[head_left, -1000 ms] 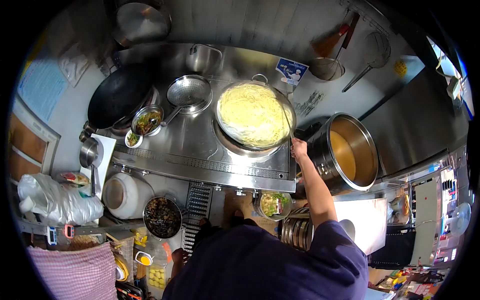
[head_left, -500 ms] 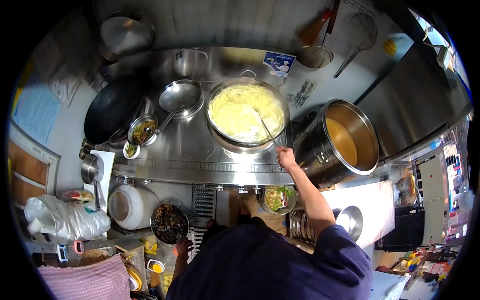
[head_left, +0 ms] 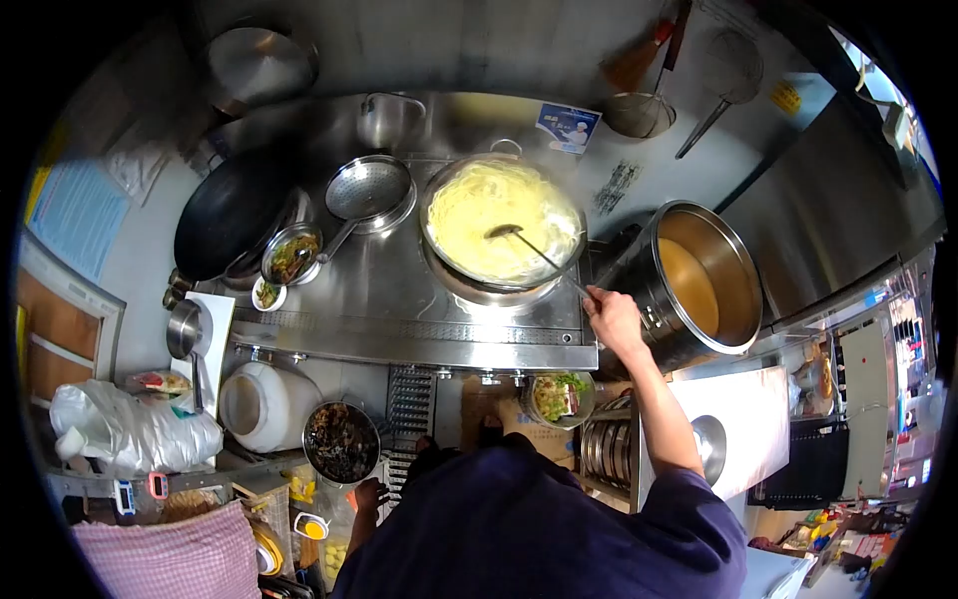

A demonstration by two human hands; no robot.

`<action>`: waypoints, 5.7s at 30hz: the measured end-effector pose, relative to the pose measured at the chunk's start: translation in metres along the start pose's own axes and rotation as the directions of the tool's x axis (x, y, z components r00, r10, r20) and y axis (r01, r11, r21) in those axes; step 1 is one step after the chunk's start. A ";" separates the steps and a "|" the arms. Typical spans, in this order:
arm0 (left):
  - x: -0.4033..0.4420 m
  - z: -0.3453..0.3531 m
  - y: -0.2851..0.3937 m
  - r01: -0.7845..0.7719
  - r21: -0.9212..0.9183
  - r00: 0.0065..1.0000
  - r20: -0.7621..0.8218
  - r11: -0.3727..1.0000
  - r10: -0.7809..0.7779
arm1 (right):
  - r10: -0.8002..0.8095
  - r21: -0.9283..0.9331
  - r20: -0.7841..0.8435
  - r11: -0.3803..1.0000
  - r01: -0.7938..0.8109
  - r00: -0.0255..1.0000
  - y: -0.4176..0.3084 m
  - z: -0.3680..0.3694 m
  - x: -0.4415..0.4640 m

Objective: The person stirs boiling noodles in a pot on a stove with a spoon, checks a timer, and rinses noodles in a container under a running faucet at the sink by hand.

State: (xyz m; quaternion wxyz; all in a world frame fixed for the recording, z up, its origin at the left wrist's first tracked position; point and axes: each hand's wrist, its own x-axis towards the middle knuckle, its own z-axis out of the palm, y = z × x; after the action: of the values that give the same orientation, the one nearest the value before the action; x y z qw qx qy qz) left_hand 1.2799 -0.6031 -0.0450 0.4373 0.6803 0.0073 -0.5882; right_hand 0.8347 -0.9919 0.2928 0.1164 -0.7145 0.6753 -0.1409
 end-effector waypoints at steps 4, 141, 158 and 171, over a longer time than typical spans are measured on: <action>-0.007 -0.001 -0.009 0.001 -0.004 0.999 -0.043 1.000 -0.001 | -0.002 0.137 0.001 0.991 0.002 1.000 -0.014 -0.020 -0.001; 0.024 -0.013 -0.006 -0.253 0.456 0.967 0.152 0.853 0.205 | 0.037 0.151 -0.206 0.989 -0.006 0.978 0.050 0.031 0.068; 0.011 -0.025 -0.027 -0.541 0.392 0.840 0.207 0.744 0.501 | 0.533 0.729 0.091 0.540 -0.421 0.841 0.058 0.213 0.075; 0.043 -0.026 -0.016 -0.398 0.405 0.914 0.254 0.823 0.317 | 0.300 0.597 0.078 0.750 -0.286 0.951 -0.012 0.149 0.014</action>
State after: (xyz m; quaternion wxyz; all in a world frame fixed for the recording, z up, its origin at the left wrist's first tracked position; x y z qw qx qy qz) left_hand 1.3051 -0.5992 -0.0911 0.3701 0.6972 -0.2952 -0.5383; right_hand 0.9004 -1.0086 0.1588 0.3501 -0.5241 0.7000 -0.3358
